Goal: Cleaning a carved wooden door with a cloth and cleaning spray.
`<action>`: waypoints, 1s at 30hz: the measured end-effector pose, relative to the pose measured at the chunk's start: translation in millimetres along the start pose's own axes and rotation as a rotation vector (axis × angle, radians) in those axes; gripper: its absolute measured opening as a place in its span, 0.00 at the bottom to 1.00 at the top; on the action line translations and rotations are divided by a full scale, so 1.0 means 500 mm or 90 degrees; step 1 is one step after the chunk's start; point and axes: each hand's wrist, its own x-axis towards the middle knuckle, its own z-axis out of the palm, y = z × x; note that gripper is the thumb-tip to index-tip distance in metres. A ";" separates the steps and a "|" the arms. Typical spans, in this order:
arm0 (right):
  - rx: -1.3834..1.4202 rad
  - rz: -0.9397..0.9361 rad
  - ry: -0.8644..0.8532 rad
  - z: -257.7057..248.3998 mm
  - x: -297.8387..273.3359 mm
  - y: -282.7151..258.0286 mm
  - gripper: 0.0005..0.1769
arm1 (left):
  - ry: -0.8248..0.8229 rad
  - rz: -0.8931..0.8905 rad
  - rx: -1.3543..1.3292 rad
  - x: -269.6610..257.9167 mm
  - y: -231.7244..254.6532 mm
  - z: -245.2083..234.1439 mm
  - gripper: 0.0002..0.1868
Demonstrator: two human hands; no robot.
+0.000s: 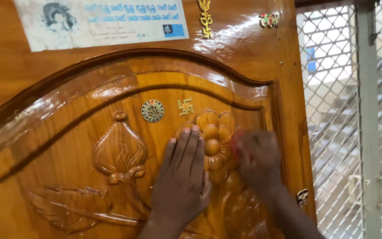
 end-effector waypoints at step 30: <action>0.094 0.023 0.010 0.067 0.026 -0.124 0.19 | -0.029 -0.010 -0.183 0.005 -0.005 -0.031 0.49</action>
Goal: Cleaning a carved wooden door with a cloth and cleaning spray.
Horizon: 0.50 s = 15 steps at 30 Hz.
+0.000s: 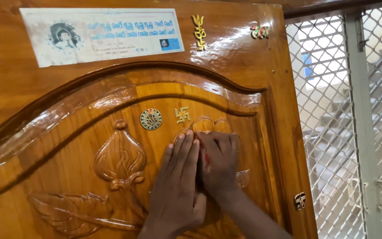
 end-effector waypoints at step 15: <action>-0.012 -0.092 -0.036 0.018 0.077 0.025 0.15 | 0.029 -0.010 -0.113 -0.013 -0.011 -0.015 0.51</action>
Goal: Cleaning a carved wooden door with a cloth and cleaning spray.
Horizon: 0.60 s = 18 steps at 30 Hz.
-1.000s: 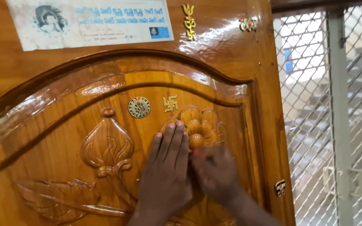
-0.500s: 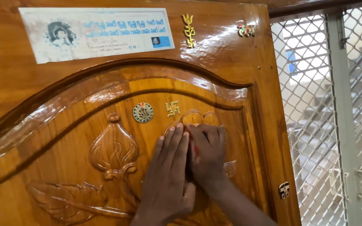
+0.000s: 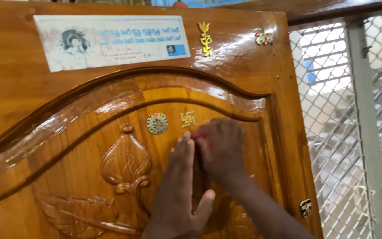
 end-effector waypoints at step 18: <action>0.054 0.015 0.016 -0.043 -0.020 0.024 0.05 | -0.024 0.018 0.020 0.013 0.000 0.008 0.42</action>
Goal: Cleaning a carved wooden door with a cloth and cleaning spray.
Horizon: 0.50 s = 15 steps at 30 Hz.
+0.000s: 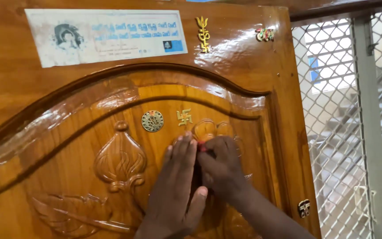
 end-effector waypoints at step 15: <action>-0.039 0.051 0.001 -0.053 -0.056 0.104 0.05 | -0.057 -0.036 0.255 -0.006 0.002 0.032 0.40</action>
